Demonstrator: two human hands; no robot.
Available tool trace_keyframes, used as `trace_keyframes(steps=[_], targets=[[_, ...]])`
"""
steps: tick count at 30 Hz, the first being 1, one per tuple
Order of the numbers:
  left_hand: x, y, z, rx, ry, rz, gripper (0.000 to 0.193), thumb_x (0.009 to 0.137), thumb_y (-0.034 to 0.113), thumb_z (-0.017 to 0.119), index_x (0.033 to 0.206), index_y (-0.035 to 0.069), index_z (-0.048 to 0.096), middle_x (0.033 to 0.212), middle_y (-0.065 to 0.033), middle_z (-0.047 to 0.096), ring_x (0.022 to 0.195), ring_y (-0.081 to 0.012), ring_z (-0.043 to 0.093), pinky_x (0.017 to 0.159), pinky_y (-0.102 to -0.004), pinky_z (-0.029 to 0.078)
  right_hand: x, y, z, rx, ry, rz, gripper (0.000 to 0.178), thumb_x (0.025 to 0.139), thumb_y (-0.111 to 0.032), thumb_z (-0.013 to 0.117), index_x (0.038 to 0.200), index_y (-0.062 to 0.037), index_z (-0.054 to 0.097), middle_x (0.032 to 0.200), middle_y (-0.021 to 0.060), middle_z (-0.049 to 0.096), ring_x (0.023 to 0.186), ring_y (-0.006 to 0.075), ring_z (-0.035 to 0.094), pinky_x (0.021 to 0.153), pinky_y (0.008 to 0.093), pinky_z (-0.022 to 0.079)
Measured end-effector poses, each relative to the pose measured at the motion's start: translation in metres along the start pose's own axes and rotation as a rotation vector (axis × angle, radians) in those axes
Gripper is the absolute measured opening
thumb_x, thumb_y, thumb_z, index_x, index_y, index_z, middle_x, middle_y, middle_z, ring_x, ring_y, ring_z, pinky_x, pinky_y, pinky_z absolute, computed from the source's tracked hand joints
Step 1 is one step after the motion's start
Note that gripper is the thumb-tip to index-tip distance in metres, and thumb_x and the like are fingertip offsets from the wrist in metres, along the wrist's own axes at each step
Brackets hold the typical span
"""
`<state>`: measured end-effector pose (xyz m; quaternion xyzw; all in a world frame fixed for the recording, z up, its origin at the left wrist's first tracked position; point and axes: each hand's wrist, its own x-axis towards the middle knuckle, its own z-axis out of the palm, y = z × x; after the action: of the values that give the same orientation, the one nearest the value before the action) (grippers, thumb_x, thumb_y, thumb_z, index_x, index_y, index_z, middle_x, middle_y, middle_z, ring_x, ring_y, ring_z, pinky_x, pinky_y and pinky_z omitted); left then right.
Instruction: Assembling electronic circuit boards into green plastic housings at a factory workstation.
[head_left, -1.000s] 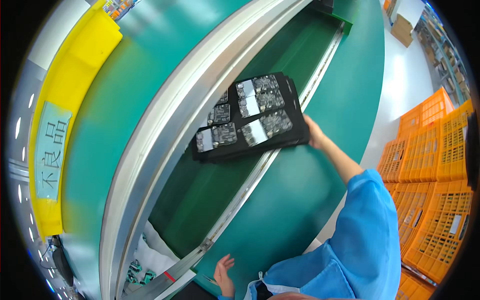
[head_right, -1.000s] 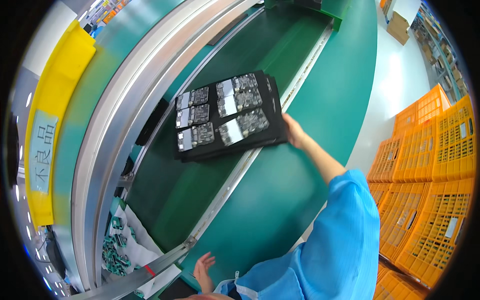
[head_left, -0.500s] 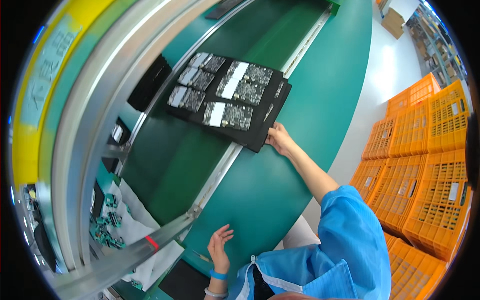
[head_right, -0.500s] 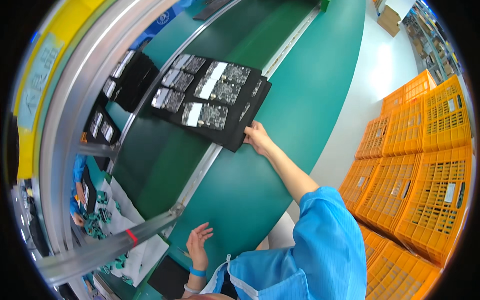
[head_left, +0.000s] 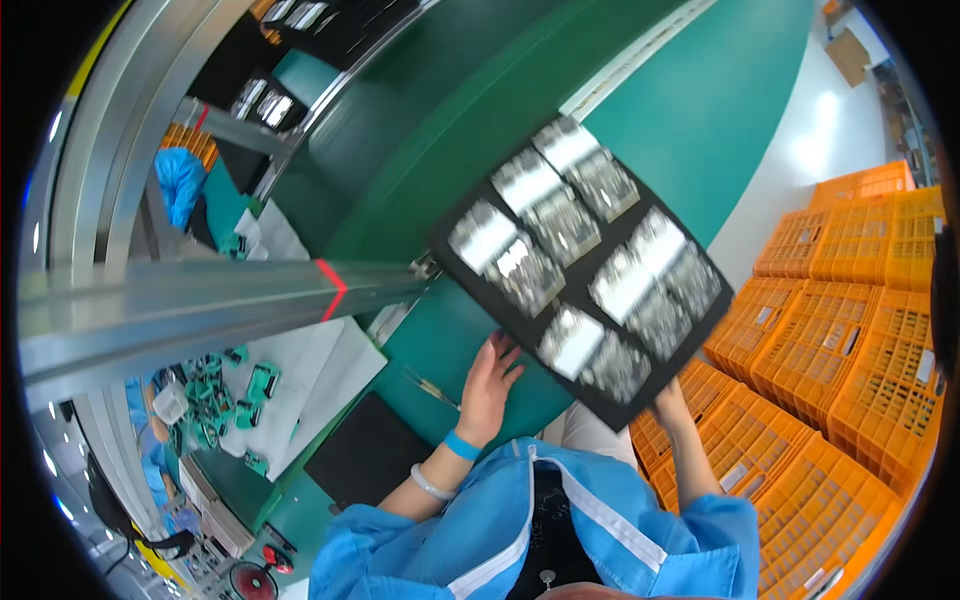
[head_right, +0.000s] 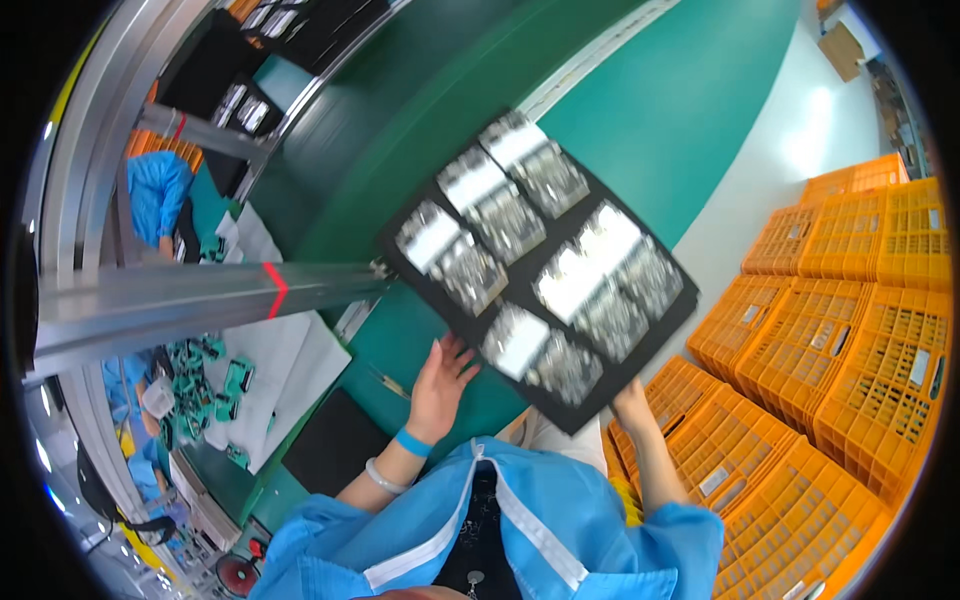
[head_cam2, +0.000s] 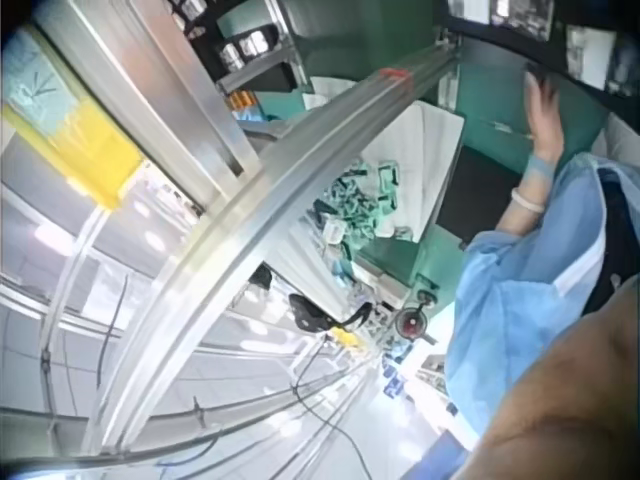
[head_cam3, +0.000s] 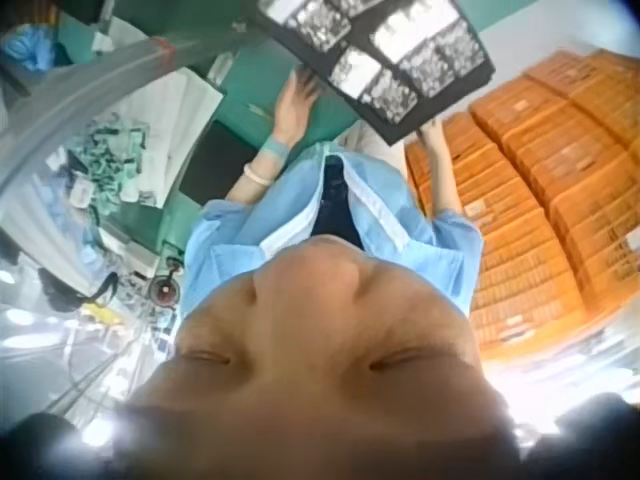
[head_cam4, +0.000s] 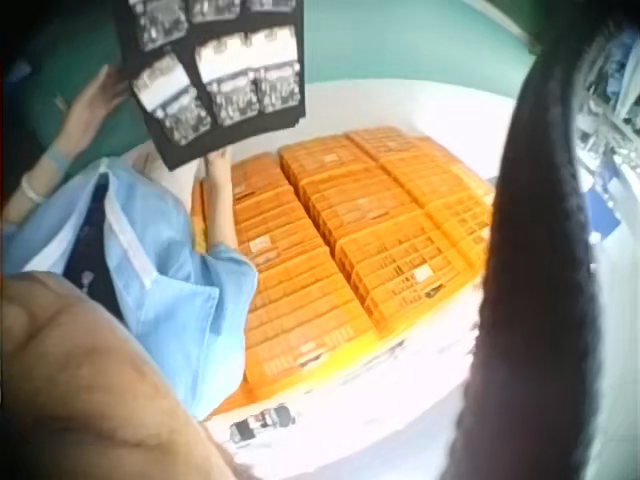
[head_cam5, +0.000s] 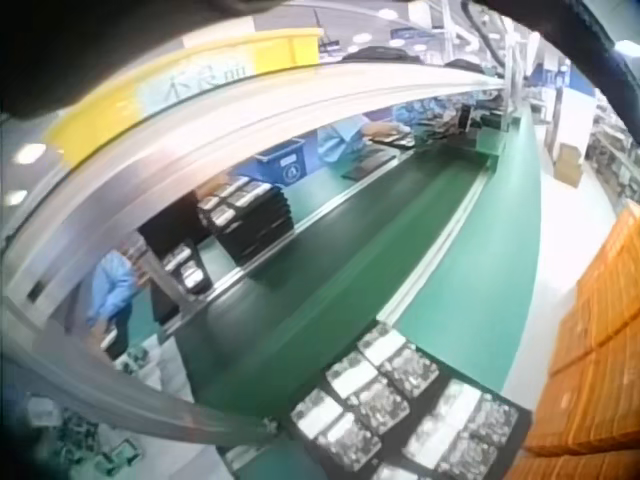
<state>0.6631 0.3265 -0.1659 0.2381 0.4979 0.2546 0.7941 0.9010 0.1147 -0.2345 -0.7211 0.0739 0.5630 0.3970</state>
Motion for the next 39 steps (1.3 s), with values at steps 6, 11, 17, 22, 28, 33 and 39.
trace_keyframes(steps=[6, 11, 17, 22, 28, 33, 39], targets=[[-0.062, -0.032, -0.018, -0.377, 0.186, -0.004, 0.049, 0.102, 0.052, 0.045, 0.136, 0.016, 0.050, 0.125, -0.0013, 0.057, 0.113, -0.0178, 0.053, 0.102, -0.0351, 0.040, -0.073, 0.122, -0.034, -0.144, -0.230, -0.246, 0.061, 0.081, 0.004, 0.070, 0.139, 0.0013, 0.049, 0.136, 0.0093, 0.055, 0.125, 0.0250, 0.050, 0.106, 0.0373, 0.041], [-0.071, -0.040, -0.035, -0.446, 0.204, 0.052, 0.052, 0.104, 0.051, 0.040, 0.139, 0.015, 0.048, 0.129, -0.0010, 0.056, 0.117, -0.0184, 0.053, 0.104, -0.0352, 0.040, -0.076, 0.095, -0.011, -0.074, -0.292, -0.224, 0.058, 0.081, 0.003, 0.072, 0.135, 0.0015, 0.052, 0.136, 0.0092, 0.055, 0.123, 0.0233, 0.051, 0.105, 0.0371, 0.041], [-0.057, 0.004, -0.038, -0.343, 0.206, 0.117, 0.065, 0.103, 0.057, 0.033, 0.150, 0.011, 0.037, 0.148, -0.0061, 0.047, 0.133, -0.0240, 0.046, 0.113, -0.0411, 0.033, -0.052, 0.106, 0.030, -0.020, -0.344, -0.214, 0.062, 0.077, 0.003, 0.075, 0.135, 0.0019, 0.052, 0.134, 0.0102, 0.057, 0.122, 0.0242, 0.053, 0.104, 0.0371, 0.042], [-0.086, 0.000, -0.067, -0.011, 0.192, 0.150, 0.077, 0.101, 0.063, 0.027, 0.153, 0.008, 0.029, 0.158, -0.0110, 0.029, 0.143, -0.0280, 0.031, 0.116, -0.0434, 0.025, -0.050, 0.098, 0.023, 0.017, -0.632, 0.026, 0.063, 0.073, 0.003, 0.075, 0.133, 0.0020, 0.055, 0.130, 0.0100, 0.060, 0.118, 0.0241, 0.056, 0.103, 0.0374, 0.043], [-0.200, -0.003, -0.144, 1.084, 0.459, 0.522, 0.060, 0.101, 0.031, 0.048, 0.151, 0.005, 0.032, 0.158, -0.0177, 0.025, 0.146, -0.0331, 0.023, 0.118, -0.0430, 0.020, -0.012, 0.131, -0.001, 0.198, -0.918, 0.046, 0.063, 0.073, -0.015, 0.079, 0.131, -0.0019, 0.058, 0.130, 0.0123, 0.061, 0.114, 0.0284, 0.061, 0.103, 0.0411, 0.044], [-0.244, -0.030, -0.280, 1.767, 0.451, 0.403, 0.070, 0.089, 0.033, 0.064, 0.149, 0.007, 0.038, 0.157, -0.0287, 0.018, 0.146, -0.0460, 0.016, 0.117, -0.0604, 0.011, 0.014, 0.209, 0.056, 0.362, -0.457, 0.069, 0.049, 0.093, -0.022, 0.061, 0.138, -0.0053, 0.051, 0.137, 0.0126, 0.056, 0.122, 0.0292, 0.055, 0.105, 0.0439, 0.043], [-0.228, -0.057, -0.397, 1.871, 0.093, 0.527, 0.071, 0.081, 0.043, 0.063, 0.143, 0.012, 0.046, 0.155, -0.0316, 0.019, 0.144, -0.0527, 0.015, 0.114, -0.0674, 0.009, 0.076, 0.352, 0.131, -0.264, -0.431, -0.546, 0.048, 0.096, -0.026, 0.056, 0.139, -0.0050, 0.049, 0.139, 0.0132, 0.054, 0.126, 0.0297, 0.051, 0.107, 0.0440, 0.041]])
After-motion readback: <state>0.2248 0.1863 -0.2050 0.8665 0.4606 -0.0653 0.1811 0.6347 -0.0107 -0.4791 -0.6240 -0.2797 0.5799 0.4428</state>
